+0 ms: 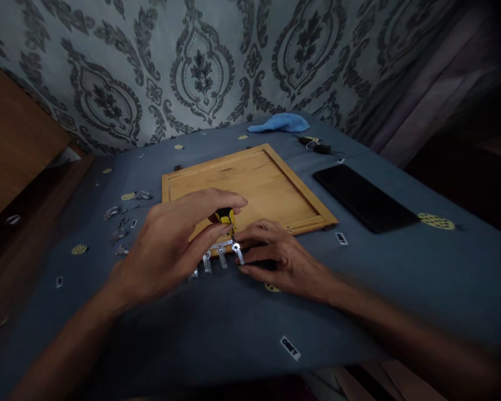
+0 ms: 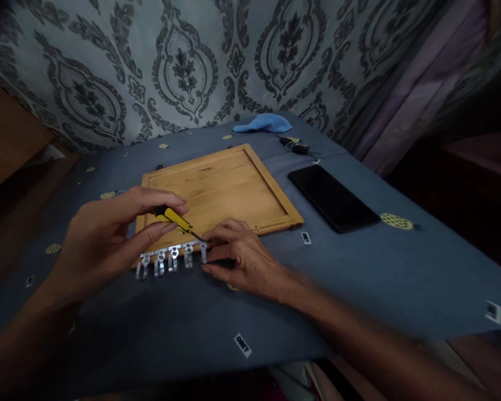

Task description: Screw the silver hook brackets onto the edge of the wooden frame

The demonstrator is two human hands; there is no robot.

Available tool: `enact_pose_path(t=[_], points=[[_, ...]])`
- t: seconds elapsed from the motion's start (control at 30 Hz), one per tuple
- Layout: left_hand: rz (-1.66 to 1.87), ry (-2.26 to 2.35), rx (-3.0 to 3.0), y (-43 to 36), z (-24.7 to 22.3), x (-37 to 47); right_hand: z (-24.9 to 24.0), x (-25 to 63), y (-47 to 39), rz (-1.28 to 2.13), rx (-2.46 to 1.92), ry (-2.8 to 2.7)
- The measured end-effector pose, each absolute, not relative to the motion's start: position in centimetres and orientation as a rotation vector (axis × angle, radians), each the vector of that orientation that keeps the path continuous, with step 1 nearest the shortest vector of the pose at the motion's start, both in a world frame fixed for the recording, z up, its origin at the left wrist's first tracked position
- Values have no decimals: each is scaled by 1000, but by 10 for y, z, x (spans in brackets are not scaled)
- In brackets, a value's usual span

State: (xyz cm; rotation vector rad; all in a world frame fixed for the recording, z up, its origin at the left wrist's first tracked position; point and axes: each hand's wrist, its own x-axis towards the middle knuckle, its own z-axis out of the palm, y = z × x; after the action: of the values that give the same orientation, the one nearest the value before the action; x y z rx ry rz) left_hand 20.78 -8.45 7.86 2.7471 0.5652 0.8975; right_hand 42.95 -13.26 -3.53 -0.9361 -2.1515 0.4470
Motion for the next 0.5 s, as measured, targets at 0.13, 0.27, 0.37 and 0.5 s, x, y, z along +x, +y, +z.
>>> enact_pose_path(t=[0.13, 0.27, 0.37, 0.5], points=[[1051, 612, 2608, -85, 79, 205, -34, 430, -133, 475, -940, -2155], [1086, 682, 2545, -86, 78, 205, -36, 430, -133, 454, -928, -2139], [1056, 686, 2618, -87, 77, 207, -37, 429, -133, 448, -941, -2136], [1046, 699, 2668, -87, 75, 209, -36, 429, -134, 451, -935, -2141]])
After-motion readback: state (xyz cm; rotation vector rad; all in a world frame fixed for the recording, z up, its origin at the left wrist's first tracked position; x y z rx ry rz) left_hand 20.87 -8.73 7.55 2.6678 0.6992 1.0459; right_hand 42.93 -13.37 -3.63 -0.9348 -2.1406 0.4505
